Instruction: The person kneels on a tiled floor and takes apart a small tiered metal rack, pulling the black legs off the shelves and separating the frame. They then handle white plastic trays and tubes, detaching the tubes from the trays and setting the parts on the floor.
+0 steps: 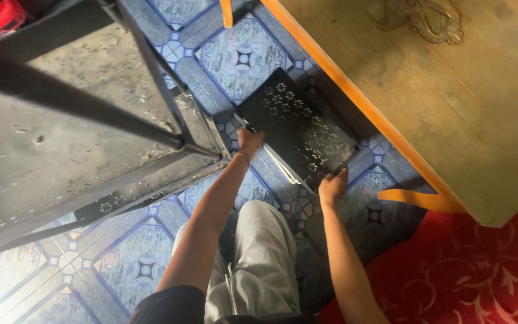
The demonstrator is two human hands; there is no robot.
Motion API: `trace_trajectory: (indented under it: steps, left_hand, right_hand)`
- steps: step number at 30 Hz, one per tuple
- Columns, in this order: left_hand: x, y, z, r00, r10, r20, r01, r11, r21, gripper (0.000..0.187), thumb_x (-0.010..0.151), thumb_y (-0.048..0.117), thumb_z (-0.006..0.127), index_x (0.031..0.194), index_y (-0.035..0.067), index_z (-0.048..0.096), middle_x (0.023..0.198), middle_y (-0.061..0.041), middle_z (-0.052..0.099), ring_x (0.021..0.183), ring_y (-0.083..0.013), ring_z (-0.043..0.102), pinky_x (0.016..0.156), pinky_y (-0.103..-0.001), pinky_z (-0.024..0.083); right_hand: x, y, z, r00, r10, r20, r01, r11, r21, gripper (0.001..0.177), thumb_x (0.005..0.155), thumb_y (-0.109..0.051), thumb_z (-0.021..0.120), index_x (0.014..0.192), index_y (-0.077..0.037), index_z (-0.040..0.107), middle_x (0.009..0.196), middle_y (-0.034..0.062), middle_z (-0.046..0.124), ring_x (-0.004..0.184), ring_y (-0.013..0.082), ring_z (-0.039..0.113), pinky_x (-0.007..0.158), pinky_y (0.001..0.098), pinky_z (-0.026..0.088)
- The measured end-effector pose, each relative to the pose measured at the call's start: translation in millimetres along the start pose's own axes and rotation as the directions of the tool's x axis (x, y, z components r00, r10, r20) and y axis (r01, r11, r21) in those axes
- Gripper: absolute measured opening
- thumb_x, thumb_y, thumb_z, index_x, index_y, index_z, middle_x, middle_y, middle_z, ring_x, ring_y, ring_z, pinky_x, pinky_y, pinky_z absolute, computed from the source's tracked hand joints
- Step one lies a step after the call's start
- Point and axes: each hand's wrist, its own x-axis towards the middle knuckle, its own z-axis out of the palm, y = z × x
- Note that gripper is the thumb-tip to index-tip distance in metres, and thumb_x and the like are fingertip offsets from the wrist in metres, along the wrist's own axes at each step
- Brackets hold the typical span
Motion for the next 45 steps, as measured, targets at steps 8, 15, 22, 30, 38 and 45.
trace_trajectory:
  steps: [8, 15, 22, 30, 38, 45]
  left_hand:
    - [-84, 42, -41, 0.996, 0.082, 0.024, -0.074, 0.968, -0.239, 0.077, 0.079, 0.032, 0.082, 0.132, 0.001, 0.037, 0.113, -0.016, 0.064, 0.095, -0.0231, 0.066, 0.079, -0.033, 0.055]
    - [-178, 84, -103, 0.966, 0.258, 0.02, -0.204, 0.808, -0.552, 0.07, 0.079, 0.033, 0.082, 0.129, 0.0, 0.047, 0.11, -0.012, 0.064, 0.084, -0.0159, 0.063, 0.071, -0.03, 0.054]
    - [-300, 118, -179, 0.854, 0.519, 0.028, -0.406, 0.7, -0.588, 0.069, 0.084, 0.032, 0.081, 0.135, 0.002, 0.045, 0.115, -0.012, 0.062, 0.094, -0.0136, 0.063, 0.073, -0.028, 0.054]
    - [-416, 173, -303, 0.528, 0.85, -0.002, -0.595, 0.367, -0.715, 0.058, 0.098, 0.026, 0.074, 0.146, 0.006, 0.049, 0.134, -0.01, 0.053, 0.113, -0.0139, 0.063, 0.093, -0.029, 0.058]
    - [-472, 186, -398, 0.465, 0.881, -0.081, -0.767, 0.355, -0.535, 0.052, 0.095, 0.02, 0.078, 0.14, 0.007, 0.055, 0.113, -0.008, 0.063, 0.096, -0.0111, 0.067, 0.084, -0.027, 0.058]
    - [-498, 152, -451, 0.529, 0.848, -0.039, -0.76, 0.452, -0.467, 0.057, 0.09, 0.019, 0.078, 0.139, 0.009, 0.051, 0.109, -0.004, 0.052, 0.084, -0.0091, 0.064, 0.074, -0.025, 0.055]
  right_hand:
    - [-27, 20, -66, 0.999, -0.013, 0.034, 0.01, 0.997, 0.081, 0.055, 0.094, -0.005, 0.055, 0.142, 0.019, 0.044, 0.146, 0.0386, 0.049, 0.138, 0.0469, 0.047, 0.119, 0.0439, 0.035]
    - [-79, 23, -121, 0.991, 0.132, 0.032, -0.132, 0.886, 0.445, 0.055, 0.095, -0.007, 0.058, 0.145, 0.011, 0.044, 0.142, 0.0259, 0.055, 0.126, 0.0329, 0.056, 0.106, 0.0375, 0.042]
    - [-90, -6, -176, 0.991, 0.036, -0.129, 0.061, 0.734, 0.676, 0.052, 0.092, 0.003, 0.056, 0.143, 0.009, 0.052, 0.137, 0.0161, 0.063, 0.122, 0.0224, 0.06, 0.108, 0.0313, 0.045]
    - [-68, -123, -275, 0.979, -0.137, -0.153, 0.204, 0.558, 0.805, 0.042, 0.09, 0.006, 0.054, 0.131, 0.004, 0.065, 0.124, 0.0044, 0.066, 0.112, 0.0149, 0.059, 0.101, 0.0278, 0.048]
    - [-58, -186, -354, 0.927, -0.266, -0.263, 0.373, 0.603, 0.705, 0.041, 0.087, 0.01, 0.056, 0.125, 0.007, 0.072, 0.117, 0.0055, 0.071, 0.105, 0.0151, 0.064, 0.093, 0.0267, 0.053]
    - [-85, -195, -389, 0.874, -0.353, -0.334, 0.48, 0.518, 0.708, 0.047, 0.089, 0.015, 0.057, 0.133, 0.01, 0.072, 0.12, 0.0071, 0.072, 0.104, 0.0134, 0.066, 0.093, 0.0245, 0.057]
